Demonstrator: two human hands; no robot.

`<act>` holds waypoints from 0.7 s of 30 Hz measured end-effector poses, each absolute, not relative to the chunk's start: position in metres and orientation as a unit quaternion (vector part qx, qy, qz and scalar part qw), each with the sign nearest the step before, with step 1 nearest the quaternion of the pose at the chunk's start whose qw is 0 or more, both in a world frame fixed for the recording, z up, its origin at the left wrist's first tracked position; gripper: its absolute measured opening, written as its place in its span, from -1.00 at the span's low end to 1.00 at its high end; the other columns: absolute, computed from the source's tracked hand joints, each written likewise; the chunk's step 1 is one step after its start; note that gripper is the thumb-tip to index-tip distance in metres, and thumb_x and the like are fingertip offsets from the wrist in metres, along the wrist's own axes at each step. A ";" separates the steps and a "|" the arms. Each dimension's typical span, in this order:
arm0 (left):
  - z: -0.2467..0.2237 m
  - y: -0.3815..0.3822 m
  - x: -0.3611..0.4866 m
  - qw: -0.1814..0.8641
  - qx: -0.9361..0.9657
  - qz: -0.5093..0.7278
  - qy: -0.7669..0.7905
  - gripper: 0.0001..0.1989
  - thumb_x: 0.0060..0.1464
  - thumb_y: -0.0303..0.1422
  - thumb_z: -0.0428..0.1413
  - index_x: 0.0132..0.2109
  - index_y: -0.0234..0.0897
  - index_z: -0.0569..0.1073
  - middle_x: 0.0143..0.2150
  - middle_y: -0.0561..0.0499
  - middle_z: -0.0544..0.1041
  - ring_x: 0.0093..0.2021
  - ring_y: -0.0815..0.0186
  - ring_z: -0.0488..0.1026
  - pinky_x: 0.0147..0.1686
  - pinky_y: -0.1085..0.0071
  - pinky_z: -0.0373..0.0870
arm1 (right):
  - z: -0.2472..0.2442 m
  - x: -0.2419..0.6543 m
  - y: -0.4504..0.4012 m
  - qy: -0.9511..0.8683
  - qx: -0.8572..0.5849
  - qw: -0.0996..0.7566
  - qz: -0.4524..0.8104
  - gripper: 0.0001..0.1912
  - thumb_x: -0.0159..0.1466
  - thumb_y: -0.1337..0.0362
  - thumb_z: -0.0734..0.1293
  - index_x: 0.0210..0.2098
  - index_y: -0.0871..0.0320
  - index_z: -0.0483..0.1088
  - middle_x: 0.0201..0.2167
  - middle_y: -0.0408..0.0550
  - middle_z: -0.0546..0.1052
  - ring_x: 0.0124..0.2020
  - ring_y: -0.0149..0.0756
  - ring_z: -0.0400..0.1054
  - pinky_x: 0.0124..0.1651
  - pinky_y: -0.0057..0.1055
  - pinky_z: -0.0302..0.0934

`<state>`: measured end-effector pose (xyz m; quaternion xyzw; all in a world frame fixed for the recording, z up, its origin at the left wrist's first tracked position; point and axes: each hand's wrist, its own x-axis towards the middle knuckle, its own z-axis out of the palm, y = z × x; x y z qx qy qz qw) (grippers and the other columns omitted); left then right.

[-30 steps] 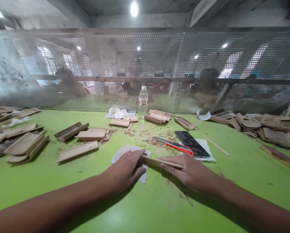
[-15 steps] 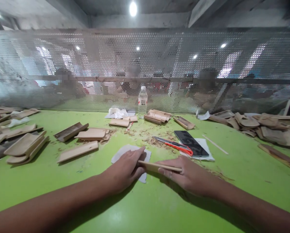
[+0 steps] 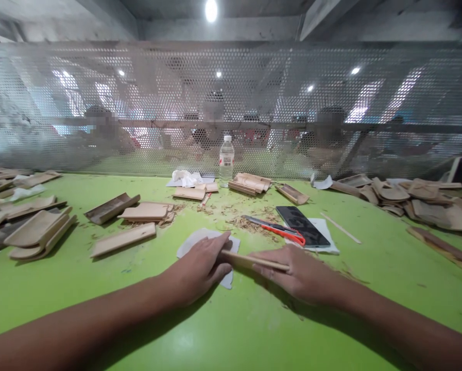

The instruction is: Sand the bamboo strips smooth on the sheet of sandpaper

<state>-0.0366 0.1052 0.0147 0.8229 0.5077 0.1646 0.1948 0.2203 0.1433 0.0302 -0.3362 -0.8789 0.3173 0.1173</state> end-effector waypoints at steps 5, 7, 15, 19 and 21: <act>0.014 0.105 -0.037 0.197 0.822 0.169 0.508 -0.38 0.34 -0.27 0.04 0.44 -0.38 0.14 0.29 -0.30 0.40 0.26 -0.06 0.33 0.26 -0.02 0.25 | 0.025 0.223 0.147 -0.883 -0.358 0.124 0.276 -0.59 0.47 0.00 0.20 -0.08 0.10 0.59 -0.30 -0.03 0.66 -0.38 -0.22 0.43 -0.35 -0.37 0.17; 0.014 0.105 -0.037 0.196 0.821 0.167 0.509 -0.37 0.34 -0.27 0.03 0.45 -0.40 0.12 0.30 -0.32 0.39 0.26 -0.08 0.32 0.26 -0.02 0.24 | 0.025 0.223 0.147 -0.885 -0.355 0.120 0.275 -0.59 0.47 0.00 0.20 -0.08 0.10 0.59 -0.35 -0.05 0.65 -0.43 -0.24 0.41 -0.38 -0.38 0.15; 0.014 0.104 -0.038 0.199 0.823 0.180 0.501 -0.40 0.34 -0.26 0.04 0.42 -0.37 0.17 0.27 -0.29 0.42 0.24 -0.06 0.35 0.26 0.00 0.25 | 0.028 0.218 0.139 -0.874 -0.356 0.120 0.309 -0.57 0.47 -0.02 0.20 -0.15 0.13 0.58 -0.43 -0.10 0.60 -0.48 -0.31 0.35 -0.42 -0.40 0.10; 0.014 0.105 -0.037 0.201 0.823 0.172 0.502 -0.38 0.34 -0.26 0.05 0.43 -0.39 0.15 0.27 -0.29 0.42 0.23 -0.06 0.35 0.25 0.00 0.26 | 0.027 0.219 0.141 -0.869 -0.334 0.108 0.348 -0.56 0.48 -0.05 0.19 -0.05 0.08 0.58 -0.36 -0.09 0.61 -0.41 -0.28 0.37 -0.37 -0.40 0.13; 0.015 0.105 -0.036 0.200 0.823 0.166 0.505 -0.37 0.34 -0.27 0.05 0.44 -0.41 0.13 0.28 -0.30 0.41 0.24 -0.06 0.34 0.25 0.00 0.25 | 0.027 0.220 0.144 -0.869 -0.346 0.116 0.334 -0.54 0.48 -0.05 0.18 -0.04 0.08 0.58 -0.28 -0.03 0.64 -0.34 -0.23 0.41 -0.31 -0.37 0.17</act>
